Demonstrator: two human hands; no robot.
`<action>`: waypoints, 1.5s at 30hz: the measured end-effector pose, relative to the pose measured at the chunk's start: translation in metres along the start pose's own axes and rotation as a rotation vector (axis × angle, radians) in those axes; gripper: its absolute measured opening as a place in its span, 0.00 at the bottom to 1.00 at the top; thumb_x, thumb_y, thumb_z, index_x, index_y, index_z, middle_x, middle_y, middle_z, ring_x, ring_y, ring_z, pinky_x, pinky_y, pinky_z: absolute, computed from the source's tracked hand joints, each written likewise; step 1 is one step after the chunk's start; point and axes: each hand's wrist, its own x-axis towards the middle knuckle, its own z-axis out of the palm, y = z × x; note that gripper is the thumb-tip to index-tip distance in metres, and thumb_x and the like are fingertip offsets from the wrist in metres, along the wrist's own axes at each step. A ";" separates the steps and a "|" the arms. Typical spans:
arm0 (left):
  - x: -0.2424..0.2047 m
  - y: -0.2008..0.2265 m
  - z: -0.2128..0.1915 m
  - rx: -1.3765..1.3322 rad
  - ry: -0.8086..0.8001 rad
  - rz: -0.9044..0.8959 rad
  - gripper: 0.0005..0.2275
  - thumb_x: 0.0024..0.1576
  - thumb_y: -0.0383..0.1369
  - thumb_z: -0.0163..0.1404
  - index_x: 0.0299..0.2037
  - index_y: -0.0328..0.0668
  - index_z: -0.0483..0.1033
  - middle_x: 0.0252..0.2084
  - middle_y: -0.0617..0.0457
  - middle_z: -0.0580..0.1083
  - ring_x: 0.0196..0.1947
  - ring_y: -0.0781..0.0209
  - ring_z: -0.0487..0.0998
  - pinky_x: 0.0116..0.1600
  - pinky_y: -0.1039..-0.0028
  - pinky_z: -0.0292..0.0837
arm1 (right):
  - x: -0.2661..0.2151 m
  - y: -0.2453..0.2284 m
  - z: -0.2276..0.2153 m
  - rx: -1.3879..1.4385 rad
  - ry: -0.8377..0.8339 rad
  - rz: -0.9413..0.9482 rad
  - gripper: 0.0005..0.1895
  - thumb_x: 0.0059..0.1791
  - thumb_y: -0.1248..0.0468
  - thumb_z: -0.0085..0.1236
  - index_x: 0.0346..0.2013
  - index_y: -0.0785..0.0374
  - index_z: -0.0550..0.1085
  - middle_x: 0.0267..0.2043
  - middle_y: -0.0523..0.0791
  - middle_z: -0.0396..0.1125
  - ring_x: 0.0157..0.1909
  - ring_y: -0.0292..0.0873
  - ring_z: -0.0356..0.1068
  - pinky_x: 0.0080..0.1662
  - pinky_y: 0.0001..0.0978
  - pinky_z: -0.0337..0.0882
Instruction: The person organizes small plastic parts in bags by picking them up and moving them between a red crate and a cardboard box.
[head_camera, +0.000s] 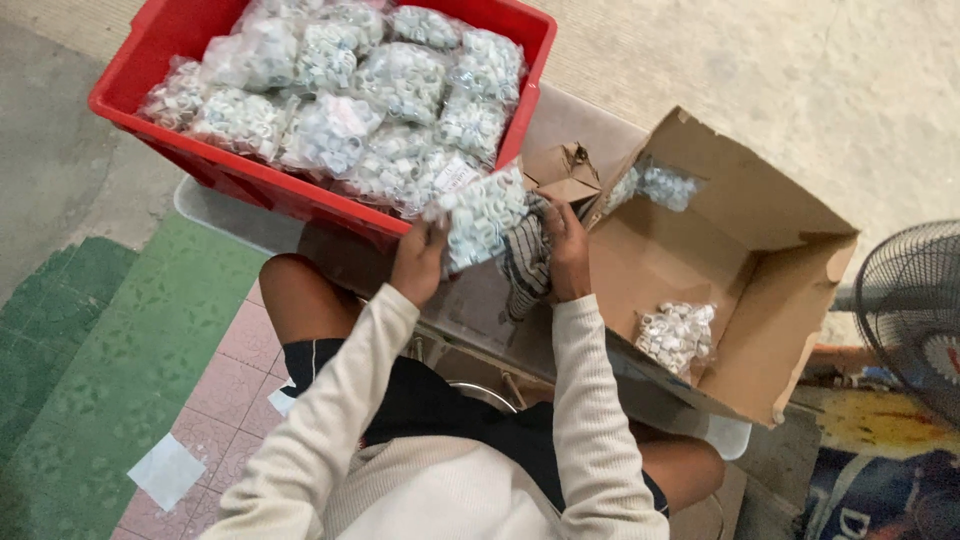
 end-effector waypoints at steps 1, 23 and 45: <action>0.013 0.017 -0.005 -0.002 0.010 0.002 0.21 0.67 0.40 0.35 0.64 0.32 0.60 0.61 0.35 0.66 0.64 0.40 0.64 0.66 0.47 0.54 | 0.010 -0.022 0.010 0.000 -0.010 -0.004 0.18 0.59 0.53 0.36 0.47 0.61 0.72 0.61 0.56 0.63 0.69 0.61 0.56 0.65 0.62 0.52; 0.123 0.039 0.026 1.221 0.081 0.583 0.24 0.59 0.43 0.49 0.63 0.40 0.64 0.68 0.37 0.58 0.69 0.35 0.52 0.68 0.44 0.44 | 0.083 -0.016 -0.005 -0.441 -0.092 0.076 0.13 0.45 0.53 0.64 0.43 0.47 0.76 0.47 0.47 0.69 0.56 0.55 0.67 0.57 0.49 0.66; 0.041 -0.055 0.323 1.109 -1.272 -0.323 0.31 0.61 0.49 0.39 0.65 0.26 0.58 0.66 0.32 0.61 0.65 0.38 0.64 0.66 0.54 0.60 | -0.087 0.157 -0.266 -0.901 -0.028 1.219 0.38 0.37 0.44 0.72 0.51 0.68 0.75 0.57 0.55 0.69 0.61 0.55 0.66 0.60 0.50 0.67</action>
